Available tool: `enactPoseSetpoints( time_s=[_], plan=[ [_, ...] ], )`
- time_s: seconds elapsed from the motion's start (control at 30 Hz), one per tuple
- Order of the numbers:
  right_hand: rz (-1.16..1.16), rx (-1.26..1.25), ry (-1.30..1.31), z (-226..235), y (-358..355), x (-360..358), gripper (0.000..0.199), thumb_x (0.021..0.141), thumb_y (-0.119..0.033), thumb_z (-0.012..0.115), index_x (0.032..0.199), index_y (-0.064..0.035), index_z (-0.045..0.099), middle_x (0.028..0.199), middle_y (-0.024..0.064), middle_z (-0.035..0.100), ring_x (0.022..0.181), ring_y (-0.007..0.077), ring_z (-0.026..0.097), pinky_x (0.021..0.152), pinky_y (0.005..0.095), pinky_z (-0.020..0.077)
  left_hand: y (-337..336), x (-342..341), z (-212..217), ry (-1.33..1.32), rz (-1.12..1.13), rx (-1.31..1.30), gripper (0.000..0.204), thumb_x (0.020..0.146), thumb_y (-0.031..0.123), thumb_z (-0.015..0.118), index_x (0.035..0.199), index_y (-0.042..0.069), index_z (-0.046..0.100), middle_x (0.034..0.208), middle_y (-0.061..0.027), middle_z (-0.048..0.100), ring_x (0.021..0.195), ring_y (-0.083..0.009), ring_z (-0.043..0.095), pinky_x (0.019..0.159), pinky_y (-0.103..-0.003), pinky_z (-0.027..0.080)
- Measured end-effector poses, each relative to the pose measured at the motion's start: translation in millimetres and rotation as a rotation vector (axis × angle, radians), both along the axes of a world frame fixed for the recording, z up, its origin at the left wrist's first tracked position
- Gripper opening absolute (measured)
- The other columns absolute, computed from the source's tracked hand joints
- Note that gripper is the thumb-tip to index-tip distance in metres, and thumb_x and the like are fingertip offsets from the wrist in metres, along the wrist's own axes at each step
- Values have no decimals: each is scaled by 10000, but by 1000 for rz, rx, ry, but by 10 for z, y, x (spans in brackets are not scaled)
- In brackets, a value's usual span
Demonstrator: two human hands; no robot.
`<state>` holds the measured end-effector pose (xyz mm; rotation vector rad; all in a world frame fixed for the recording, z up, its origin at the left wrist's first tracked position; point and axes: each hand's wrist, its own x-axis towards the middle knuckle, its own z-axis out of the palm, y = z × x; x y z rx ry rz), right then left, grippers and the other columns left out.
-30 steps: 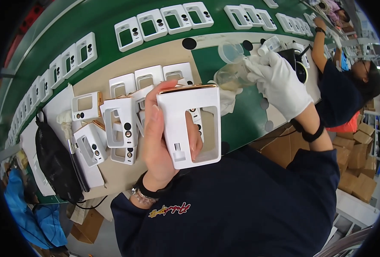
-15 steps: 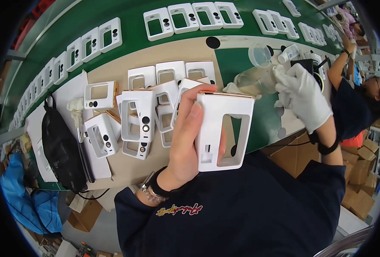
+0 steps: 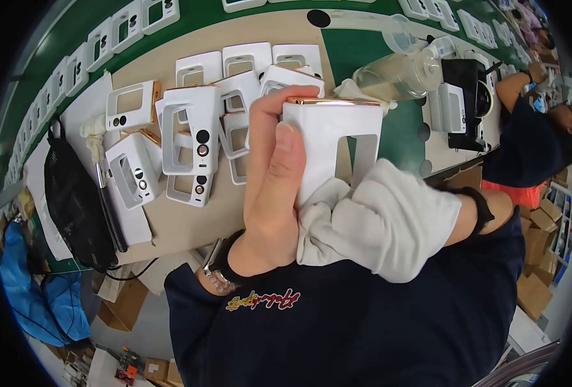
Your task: The person picks up a white plastic housing from a row, wipes its surfaces with a cloth, and places it onto a pile. This process is repeated for several other housings, occasionally moving a cloth aside.
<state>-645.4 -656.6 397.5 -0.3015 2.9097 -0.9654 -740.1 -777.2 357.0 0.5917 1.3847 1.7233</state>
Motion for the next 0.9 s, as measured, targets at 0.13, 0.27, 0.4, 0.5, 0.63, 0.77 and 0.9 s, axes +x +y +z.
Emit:
enactPoseSetpoints(
  time_s=[0.13, 0.27, 0.4, 0.5, 0.63, 0.77, 0.9],
  plan=[
    [-111, 146, 99, -156, -223, 162, 173, 632, -90, 555, 796, -45, 531, 698, 28, 509, 548, 207, 500, 424, 298, 348, -37, 7, 19, 31, 26, -6, 426, 894, 352, 282, 1137, 9, 347, 1041, -136, 472, 938, -207, 492, 860, -302, 362],
    [-210, 337, 246, -115, -166, 113, 157, 624, -96, 554, 771, -48, 524, 663, 10, 495, 514, 209, 475, 422, 298, 343, -33, 83, 83, -220, 23, -7, 434, 896, 361, 272, 1144, 12, 344, 1052, -143, 467, 961, -212, 484, 871, -314, 354],
    [-216, 195, 29, -13, -144, 119, 136, 630, -103, 547, 753, -52, 515, 650, 33, 484, 513, 224, 458, 438, 316, 347, 0, 56, 42, -240, 20, -63, 413, 890, 348, 295, 1145, 24, 318, 984, -95, 446, 844, -136, 458, 772, -242, 359],
    [-247, 252, 212, -56, -206, 244, 116, 646, -109, 538, 744, -56, 507, 638, 56, 478, 511, 234, 453, 444, 327, 350, -32, 22, 113, -341, -76, -65, 419, 887, 363, 290, 1145, 35, 314, 940, -93, 467, 715, -122, 482, 635, -224, 395],
    [-114, 180, 42, 47, -40, 126, 121, 622, -103, 554, 720, -53, 505, 616, 78, 465, 501, 236, 450, 442, 331, 356, -39, 70, 40, -351, -32, -28, 418, 889, 368, 269, 1139, 41, 341, 846, -111, 517, 520, -101, 445, 473, -202, 384],
    [18, -218, -38, -17, -157, 390, 126, 672, -226, 560, 723, -113, 534, 574, 35, 434, 471, 193, 421, 429, 293, 344, 46, -5, 24, -389, -132, 71, 428, 889, 365, 261, 1157, 43, 346, 871, -135, 532, 471, -111, 437, 451, -214, 394],
    [-224, -489, 226, 107, -75, 263, 101, 683, -219, 557, 730, -130, 548, 623, 30, 484, 510, 180, 470, 449, 273, 373, -13, 49, 34, -337, -95, 85, 444, 888, 363, 254, 1194, 48, 319, 964, -159, 507, 475, -136, 444, 458, -248, 413]
  ],
)
